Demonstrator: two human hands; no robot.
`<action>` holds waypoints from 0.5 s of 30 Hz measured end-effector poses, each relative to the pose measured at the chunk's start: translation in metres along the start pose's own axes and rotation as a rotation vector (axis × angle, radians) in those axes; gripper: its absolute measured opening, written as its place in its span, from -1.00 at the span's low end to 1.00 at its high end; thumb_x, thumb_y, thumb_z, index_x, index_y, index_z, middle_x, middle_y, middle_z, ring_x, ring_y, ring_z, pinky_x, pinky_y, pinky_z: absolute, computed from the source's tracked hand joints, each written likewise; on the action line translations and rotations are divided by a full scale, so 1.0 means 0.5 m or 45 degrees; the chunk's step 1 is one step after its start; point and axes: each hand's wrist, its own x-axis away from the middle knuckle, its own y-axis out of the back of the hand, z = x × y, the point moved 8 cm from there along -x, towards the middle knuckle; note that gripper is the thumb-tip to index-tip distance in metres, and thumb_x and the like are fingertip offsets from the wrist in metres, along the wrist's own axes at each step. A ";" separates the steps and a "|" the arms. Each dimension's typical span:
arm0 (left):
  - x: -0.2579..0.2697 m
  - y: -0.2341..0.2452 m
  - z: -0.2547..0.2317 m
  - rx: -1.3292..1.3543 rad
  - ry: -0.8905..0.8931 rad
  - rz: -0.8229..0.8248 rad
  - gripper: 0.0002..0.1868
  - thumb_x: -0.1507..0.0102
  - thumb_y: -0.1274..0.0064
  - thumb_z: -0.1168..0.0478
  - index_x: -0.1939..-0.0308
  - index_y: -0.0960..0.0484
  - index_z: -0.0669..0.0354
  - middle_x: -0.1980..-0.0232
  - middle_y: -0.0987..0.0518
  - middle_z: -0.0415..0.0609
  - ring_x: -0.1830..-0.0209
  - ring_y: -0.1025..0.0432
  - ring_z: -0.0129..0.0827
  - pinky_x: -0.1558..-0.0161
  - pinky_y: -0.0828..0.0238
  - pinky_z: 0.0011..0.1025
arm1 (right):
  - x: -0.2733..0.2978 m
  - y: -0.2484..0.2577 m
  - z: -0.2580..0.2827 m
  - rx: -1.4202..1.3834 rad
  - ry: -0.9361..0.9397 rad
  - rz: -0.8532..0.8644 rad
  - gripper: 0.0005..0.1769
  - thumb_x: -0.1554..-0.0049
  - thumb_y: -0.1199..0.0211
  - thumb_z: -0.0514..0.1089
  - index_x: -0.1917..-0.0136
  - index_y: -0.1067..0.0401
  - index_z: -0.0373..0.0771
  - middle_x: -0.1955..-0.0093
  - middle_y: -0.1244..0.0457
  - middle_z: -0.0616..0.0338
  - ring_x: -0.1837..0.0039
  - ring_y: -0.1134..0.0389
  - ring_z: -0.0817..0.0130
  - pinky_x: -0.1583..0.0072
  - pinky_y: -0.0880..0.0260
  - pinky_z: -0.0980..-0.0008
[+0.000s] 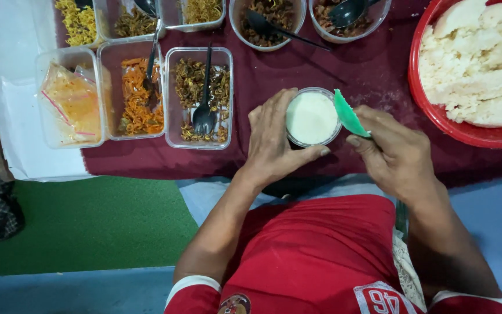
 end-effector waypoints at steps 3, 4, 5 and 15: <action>-0.004 0.006 -0.006 0.028 0.017 0.040 0.06 -0.08 -0.23 -0.29 -0.50 -0.15 0.10 -0.51 -0.35 0.09 -0.54 -0.25 -0.03 -0.42 -0.08 0.01 | -0.001 -0.002 0.007 -0.022 -0.014 -0.027 -0.67 -0.29 -0.30 -0.36 -0.30 -0.46 -0.52 -0.28 -0.36 -0.29 -0.28 -0.44 -0.05 -0.37 -0.46 0.13; -0.004 0.006 -0.007 0.028 0.017 0.040 0.06 -0.08 -0.23 -0.29 -0.50 -0.15 0.10 -0.51 -0.35 0.09 -0.54 -0.25 -0.03 -0.42 -0.08 0.01 | -0.001 -0.001 0.010 -0.022 -0.015 -0.027 -0.67 -0.29 -0.30 -0.36 -0.30 -0.46 -0.52 -0.28 -0.36 -0.29 -0.28 -0.44 -0.05 -0.37 -0.46 0.13; -0.003 0.008 -0.010 0.033 -0.005 0.024 0.04 -0.09 -0.21 -0.21 -0.51 -0.11 0.13 -0.52 -0.31 0.08 -0.58 -0.20 -0.03 -0.43 -0.10 0.02 | -0.001 -0.004 0.012 -0.018 -0.029 -0.004 -0.68 -0.30 -0.29 -0.36 -0.31 -0.45 -0.49 -0.28 -0.36 -0.24 -0.28 -0.44 -0.01 -0.35 -0.44 0.18; 0.007 0.002 -0.001 -0.017 -0.013 -0.128 0.14 -0.11 -0.28 -0.38 -0.50 -0.13 0.22 -0.50 -0.34 0.12 -0.54 -0.26 0.00 -0.46 -0.15 0.01 | 0.016 -0.017 -0.012 0.309 -0.165 0.075 -0.60 -0.29 -0.35 -0.16 -0.37 -0.50 -0.25 -0.33 -0.41 -0.04 -0.36 -0.44 0.18 -0.21 -0.47 0.22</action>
